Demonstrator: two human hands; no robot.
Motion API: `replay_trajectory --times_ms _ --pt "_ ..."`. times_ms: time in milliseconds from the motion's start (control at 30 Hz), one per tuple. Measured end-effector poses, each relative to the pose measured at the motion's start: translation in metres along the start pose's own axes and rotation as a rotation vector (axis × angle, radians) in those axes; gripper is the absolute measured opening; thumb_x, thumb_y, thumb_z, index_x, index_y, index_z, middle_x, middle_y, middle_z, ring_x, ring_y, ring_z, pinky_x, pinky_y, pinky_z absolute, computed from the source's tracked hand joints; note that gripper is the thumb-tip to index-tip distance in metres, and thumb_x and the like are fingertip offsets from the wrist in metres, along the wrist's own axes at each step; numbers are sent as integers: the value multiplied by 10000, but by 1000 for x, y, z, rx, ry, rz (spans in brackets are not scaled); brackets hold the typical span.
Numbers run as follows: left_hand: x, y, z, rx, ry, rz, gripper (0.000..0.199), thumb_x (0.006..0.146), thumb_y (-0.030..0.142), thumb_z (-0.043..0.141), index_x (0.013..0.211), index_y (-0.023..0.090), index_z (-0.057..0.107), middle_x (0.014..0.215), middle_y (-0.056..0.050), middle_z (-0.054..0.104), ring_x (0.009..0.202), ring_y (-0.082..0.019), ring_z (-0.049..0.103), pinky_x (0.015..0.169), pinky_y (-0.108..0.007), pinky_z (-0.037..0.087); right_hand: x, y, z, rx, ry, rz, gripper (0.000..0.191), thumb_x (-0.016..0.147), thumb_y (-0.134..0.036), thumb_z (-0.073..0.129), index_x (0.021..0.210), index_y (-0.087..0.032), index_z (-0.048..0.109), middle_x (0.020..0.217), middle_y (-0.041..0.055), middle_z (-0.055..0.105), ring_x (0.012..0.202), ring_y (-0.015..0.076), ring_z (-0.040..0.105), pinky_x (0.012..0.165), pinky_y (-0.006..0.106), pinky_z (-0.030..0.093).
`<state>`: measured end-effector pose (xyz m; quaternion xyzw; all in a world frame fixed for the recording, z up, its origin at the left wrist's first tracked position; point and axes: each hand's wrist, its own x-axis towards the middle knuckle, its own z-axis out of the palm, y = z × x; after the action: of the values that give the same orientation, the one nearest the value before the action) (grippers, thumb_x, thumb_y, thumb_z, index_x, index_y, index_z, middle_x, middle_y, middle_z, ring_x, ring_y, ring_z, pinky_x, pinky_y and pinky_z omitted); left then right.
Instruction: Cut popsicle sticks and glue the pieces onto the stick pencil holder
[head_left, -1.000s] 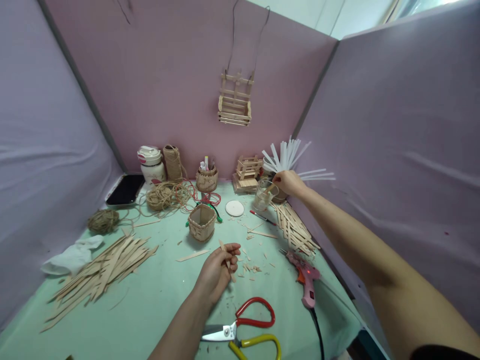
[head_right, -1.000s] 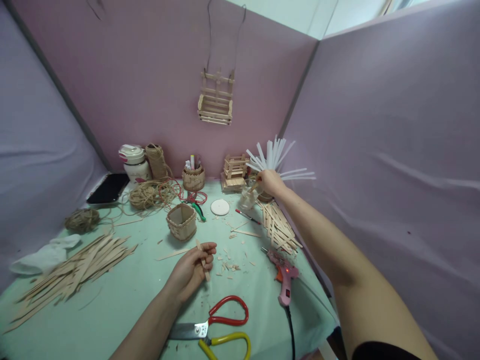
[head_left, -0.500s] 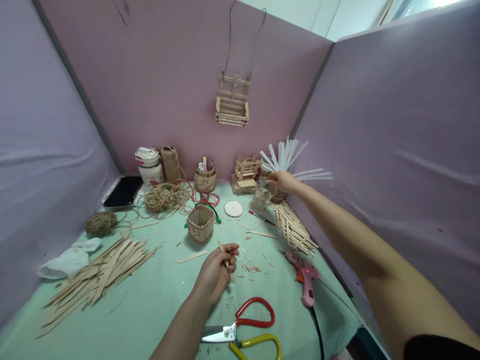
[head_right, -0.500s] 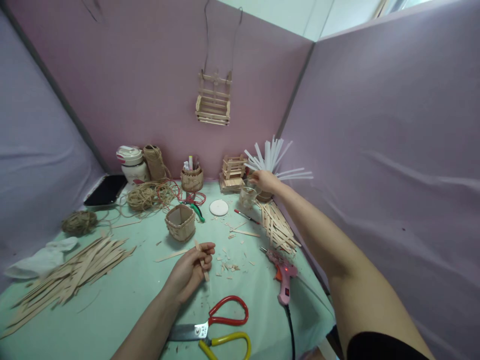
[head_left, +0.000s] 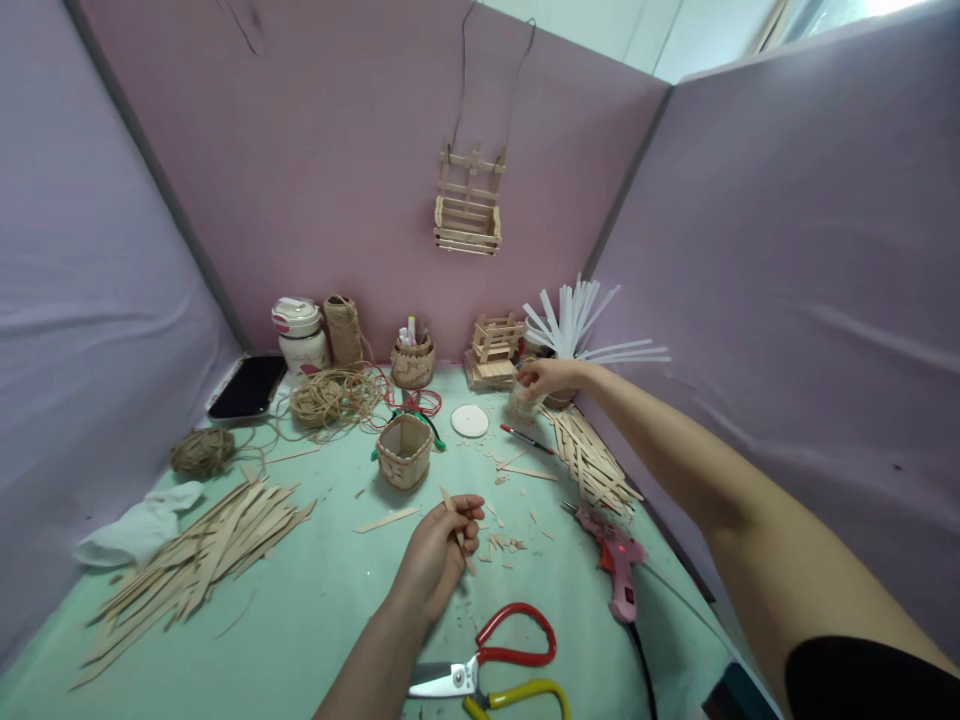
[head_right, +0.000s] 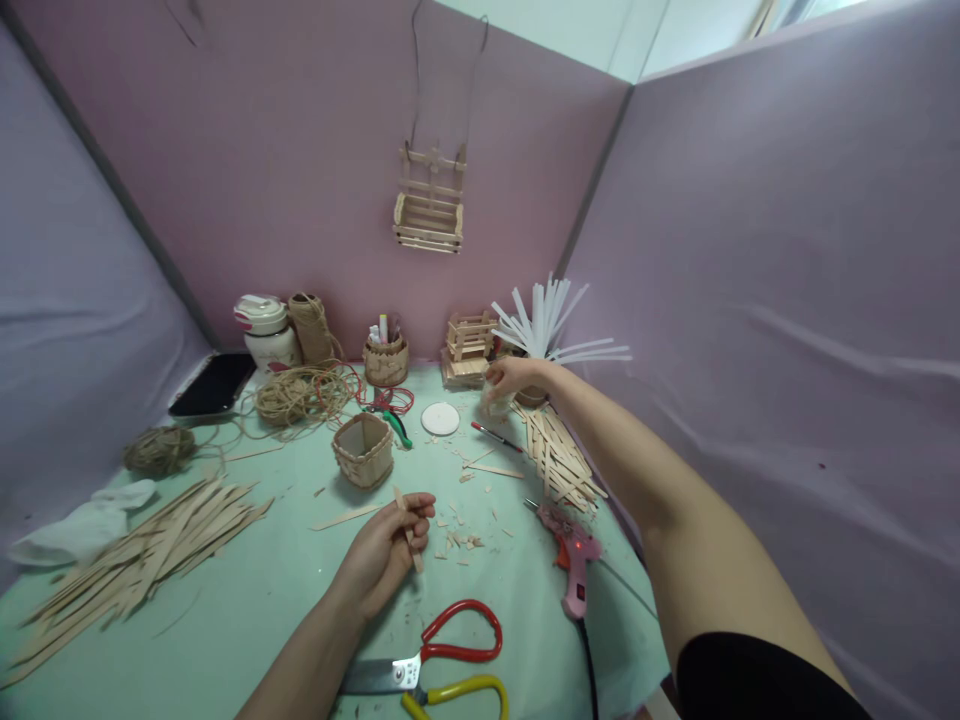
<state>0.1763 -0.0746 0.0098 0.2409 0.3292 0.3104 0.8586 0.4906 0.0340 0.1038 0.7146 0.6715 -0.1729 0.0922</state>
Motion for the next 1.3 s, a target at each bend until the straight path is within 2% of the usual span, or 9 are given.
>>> replay_trajectory --times_ms 167,267,367,567,867,1100,1300 --pt "0 0 1 -3 -5 -5 215 612 56 563 796 79 672 767 -66 562 581 -69 438 500 -191 337 -7 8 -6 -65 -29 -4 431 644 -443 737 983 -185 679 1036 74 677 969 261 619 753 268 451" --pt "1 0 0 -1 4 -3 218 612 60 566 803 81 669 764 -62 563 583 -70 444 504 -191 343 -6 9 -6 -95 -33 -5 556 584 -446 764 1057 -176 652 1058 91 663 941 273 617 714 279 447" --pt "1 0 -2 0 13 -3 221 610 62 569 808 81 665 765 -60 566 583 -68 448 504 -188 341 -4 9 -1 -105 -60 -42 653 539 -361 785 1147 -194 617 1051 67 672 910 248 622 687 254 434" --pt "2 -1 -2 -5 10 11 212 613 66 574 806 84 660 756 -56 569 574 -66 449 499 -187 335 -2 10 5 -120 -83 -106 335 574 -179 697 908 -195 719 816 12 706 771 198 612 634 238 389" --pt "1 2 -2 -16 29 9 196 611 67 578 791 81 655 734 -54 568 573 -70 454 495 -184 336 -7 13 3 -52 9 -139 194 602 -218 696 783 -192 762 729 3 719 701 179 610 632 233 399" --pt "2 3 -2 -15 49 12 189 612 62 573 785 82 646 732 -54 570 568 -70 452 492 -187 336 -13 18 -2 21 84 -161 191 619 -262 710 787 -211 786 733 -4 739 692 175 640 657 226 433" --pt "4 1 -3 -6 56 11 188 629 62 564 795 87 646 735 -54 569 575 -72 459 497 -188 348 -19 20 -13 40 217 -128 146 668 -225 676 760 -227 789 717 -10 743 670 164 644 632 217 446"
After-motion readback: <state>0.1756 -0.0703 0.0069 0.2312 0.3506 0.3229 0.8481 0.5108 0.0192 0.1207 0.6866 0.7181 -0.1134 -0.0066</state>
